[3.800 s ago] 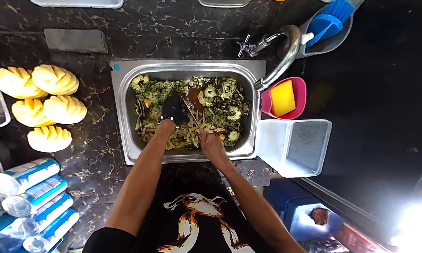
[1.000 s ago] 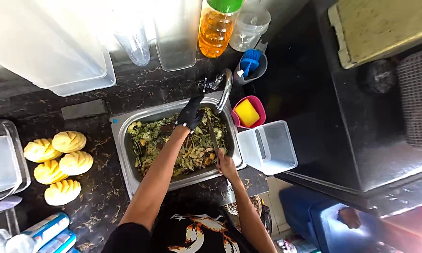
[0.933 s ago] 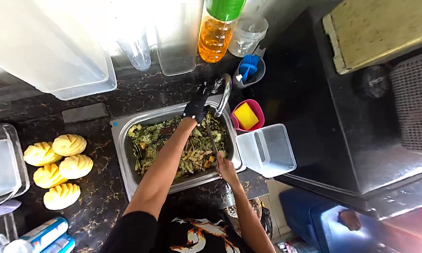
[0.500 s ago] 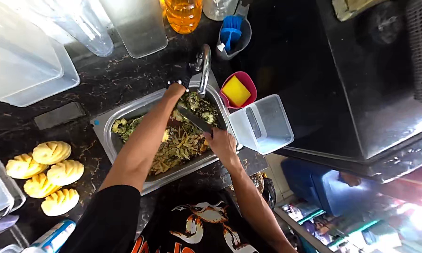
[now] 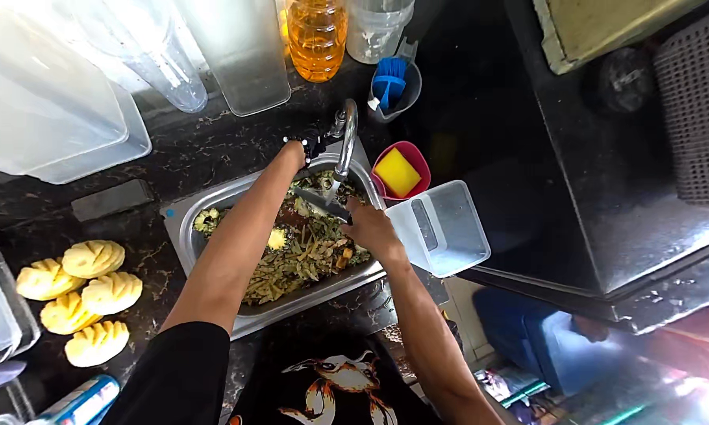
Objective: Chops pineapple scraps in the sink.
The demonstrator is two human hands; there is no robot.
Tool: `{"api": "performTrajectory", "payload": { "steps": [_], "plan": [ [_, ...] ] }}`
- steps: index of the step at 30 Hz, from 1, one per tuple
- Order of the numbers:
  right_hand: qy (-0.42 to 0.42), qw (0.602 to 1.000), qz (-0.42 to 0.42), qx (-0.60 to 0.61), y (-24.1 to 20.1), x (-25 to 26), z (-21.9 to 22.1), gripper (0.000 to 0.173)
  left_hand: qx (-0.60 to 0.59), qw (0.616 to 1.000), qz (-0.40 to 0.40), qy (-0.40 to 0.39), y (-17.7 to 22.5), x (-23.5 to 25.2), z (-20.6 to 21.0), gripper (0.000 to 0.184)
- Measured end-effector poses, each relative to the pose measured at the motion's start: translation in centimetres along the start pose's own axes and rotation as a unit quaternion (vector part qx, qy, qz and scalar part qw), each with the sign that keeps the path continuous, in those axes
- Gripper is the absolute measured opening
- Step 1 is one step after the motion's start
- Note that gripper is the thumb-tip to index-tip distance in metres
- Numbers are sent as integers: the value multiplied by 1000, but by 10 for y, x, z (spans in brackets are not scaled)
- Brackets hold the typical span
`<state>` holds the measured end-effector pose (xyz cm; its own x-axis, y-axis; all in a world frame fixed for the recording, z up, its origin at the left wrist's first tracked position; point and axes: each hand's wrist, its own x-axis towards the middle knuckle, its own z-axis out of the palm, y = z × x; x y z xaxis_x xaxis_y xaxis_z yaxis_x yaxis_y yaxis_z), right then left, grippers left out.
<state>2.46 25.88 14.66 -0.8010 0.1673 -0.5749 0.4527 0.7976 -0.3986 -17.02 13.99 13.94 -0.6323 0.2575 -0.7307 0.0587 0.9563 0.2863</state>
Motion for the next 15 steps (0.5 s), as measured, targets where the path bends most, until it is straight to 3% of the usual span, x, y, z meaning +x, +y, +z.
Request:
{"api": "performTrajectory", "payload": {
  "steps": [2,4,7,9,10,11,12,13,15],
  "plan": [
    [-120,990,22,65,2,20,-4,45,6,1000,-3,-2,-3,2,0,33],
    [-216,965,66,130,0,40,-4,47,-9,1000,-3,5,-7,5,1,34],
    [-197,961,91,169,3,31,-6,44,-78,997,-2,22,-6,-1,-3,35],
    [-168,969,87,161,12,24,3,47,-61,998,14,28,1,-20,-9,39],
    [-149,974,85,150,16,20,7,51,-33,994,58,90,-2,-15,-1,39],
    [-128,979,82,134,19,17,13,55,2,991,92,92,-2,-1,-4,45],
    [-109,983,79,121,23,12,19,60,-14,955,175,240,-15,34,22,45],
    [-92,986,71,118,29,6,25,63,-46,926,222,304,-24,61,36,49],
    [-75,989,56,112,47,-5,37,63,-120,913,246,302,-46,65,43,56]
  ]
}}
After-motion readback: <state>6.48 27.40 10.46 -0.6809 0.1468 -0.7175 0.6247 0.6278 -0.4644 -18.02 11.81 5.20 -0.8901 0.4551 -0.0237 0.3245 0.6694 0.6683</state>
